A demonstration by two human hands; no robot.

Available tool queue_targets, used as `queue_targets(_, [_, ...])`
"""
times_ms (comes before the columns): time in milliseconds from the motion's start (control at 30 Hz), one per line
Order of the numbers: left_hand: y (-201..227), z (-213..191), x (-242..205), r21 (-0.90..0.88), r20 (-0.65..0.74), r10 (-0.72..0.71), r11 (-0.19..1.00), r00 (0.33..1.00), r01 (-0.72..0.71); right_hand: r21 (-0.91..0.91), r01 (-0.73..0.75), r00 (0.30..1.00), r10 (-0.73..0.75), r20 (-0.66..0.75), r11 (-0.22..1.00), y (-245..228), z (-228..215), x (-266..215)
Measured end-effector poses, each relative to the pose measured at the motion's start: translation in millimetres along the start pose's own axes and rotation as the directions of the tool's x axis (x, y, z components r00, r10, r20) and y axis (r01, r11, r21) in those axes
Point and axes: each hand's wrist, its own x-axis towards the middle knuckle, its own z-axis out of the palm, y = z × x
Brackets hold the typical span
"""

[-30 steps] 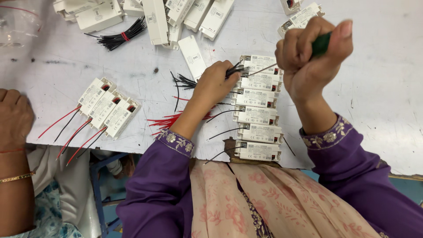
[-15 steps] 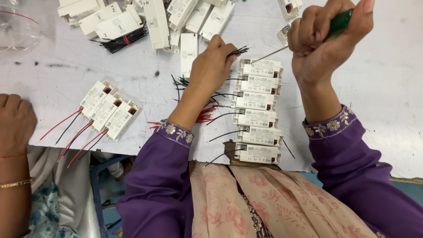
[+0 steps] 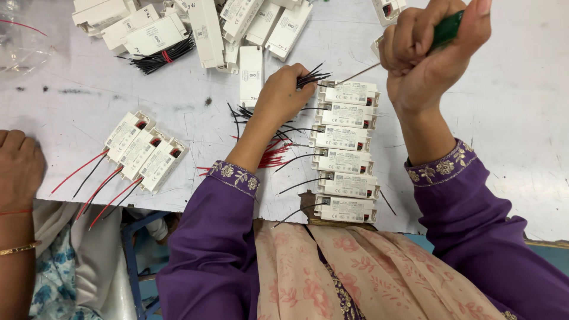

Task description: The person assembles electrical components by inserting colored wires into terminal blocks on led drivers and securing them with a screwdriver. The person handles multiple drivers, wires, and bundles them during the process.

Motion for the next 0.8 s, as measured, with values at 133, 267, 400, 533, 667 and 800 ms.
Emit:
queue_targets(133, [-2.2, 1.9, 2.5, 0.027, -0.015, 0.037, 0.999, 0.999, -0.036, -0.030, -0.005, 1.000, 0.005, 0.004, 1.000, -1.6, 2.6, 2.5])
queue_targets(267, [-0.5, 0.9, 4.3, 0.026, 0.000, 0.019, 0.999, 1.000, -0.019, -0.063, 0.019, 1.000, -0.019, 0.010, 0.998, 0.3, 8.5, 5.4])
queue_targets(400, [2.4, 0.3, 3.8, 0.061, 0.005, 0.025, 0.998, 1.000, -0.025, -0.056, 0.020, 1.000, -0.020, 0.000, 0.998, 2.4, 13.5, 6.0])
queue_targets(533, [3.0, 2.7, 4.0, 0.078, -0.008, 0.020, 0.997, 1.000, -0.019, -0.047, -0.007, 1.000, 0.006, -0.017, 0.999, -0.1, 13.0, 4.7])
queue_targets(667, [1.5, 3.8, 4.4, 0.081, -0.005, 0.046, 0.996, 0.999, -0.046, -0.037, -0.018, 0.999, 0.017, -0.031, 0.999, -1.6, 10.8, 2.2])
queue_targets(800, [-0.2, 4.9, 4.4, 0.110, 0.005, 0.057, 0.992, 0.998, -0.057, -0.085, 0.002, 1.000, -0.003, -0.016, 0.996, 0.7, 12.9, 2.7])
